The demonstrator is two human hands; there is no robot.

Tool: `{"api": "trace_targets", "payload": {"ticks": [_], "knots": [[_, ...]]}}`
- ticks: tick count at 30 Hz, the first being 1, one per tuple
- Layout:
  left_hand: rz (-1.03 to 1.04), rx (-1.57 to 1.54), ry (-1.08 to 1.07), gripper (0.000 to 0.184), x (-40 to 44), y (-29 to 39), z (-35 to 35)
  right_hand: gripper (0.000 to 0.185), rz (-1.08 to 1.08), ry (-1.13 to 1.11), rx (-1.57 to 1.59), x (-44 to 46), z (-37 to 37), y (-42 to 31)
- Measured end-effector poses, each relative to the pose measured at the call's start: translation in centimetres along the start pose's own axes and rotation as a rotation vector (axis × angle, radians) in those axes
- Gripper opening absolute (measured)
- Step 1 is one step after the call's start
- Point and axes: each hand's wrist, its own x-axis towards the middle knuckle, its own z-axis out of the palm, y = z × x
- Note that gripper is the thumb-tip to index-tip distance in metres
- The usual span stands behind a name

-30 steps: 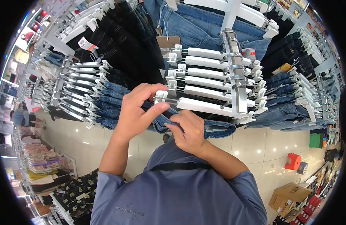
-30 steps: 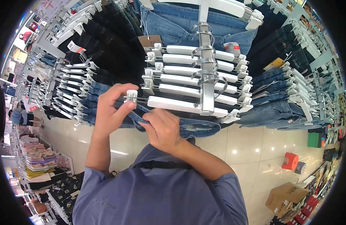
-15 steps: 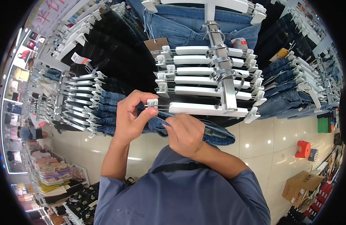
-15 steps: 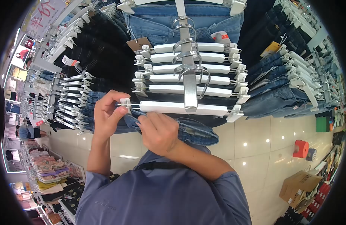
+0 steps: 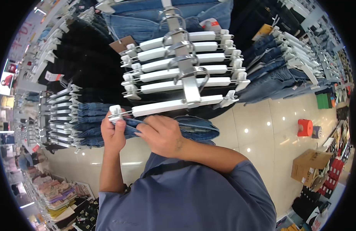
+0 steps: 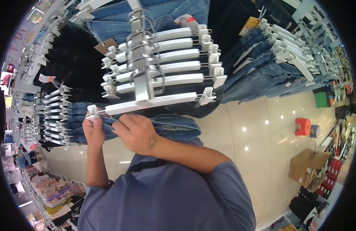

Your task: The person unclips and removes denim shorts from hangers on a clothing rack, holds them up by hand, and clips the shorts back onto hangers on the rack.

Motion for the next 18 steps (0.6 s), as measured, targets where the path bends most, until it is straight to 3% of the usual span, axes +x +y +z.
{"api": "trace_targets", "payload": {"ticks": [7, 10, 13, 18], "knots": [[-0.067, -0.036, 0.082, 0.043, -0.9, -1.1, 0.4, 0.031, 0.057, -0.297, -0.163, -5.8, -5.8, 3.1], [-0.048, -0.064, 0.066, 0.043, -1.2, -2.0, -0.2, 0.034, 0.256, -0.393, -0.275, -10.1, -8.4, 4.4], [-0.074, -0.167, 0.068, 0.043, -1.2, -1.2, 0.0, 0.037, 0.316, -0.477, -0.335, -13.6, -10.8, 6.6], [-0.106, -0.207, 0.09, 0.039, -1.2, -1.5, -0.1, 0.023, 0.32, -0.462, -0.231, -15.2, -13.1, 8.0]]}}
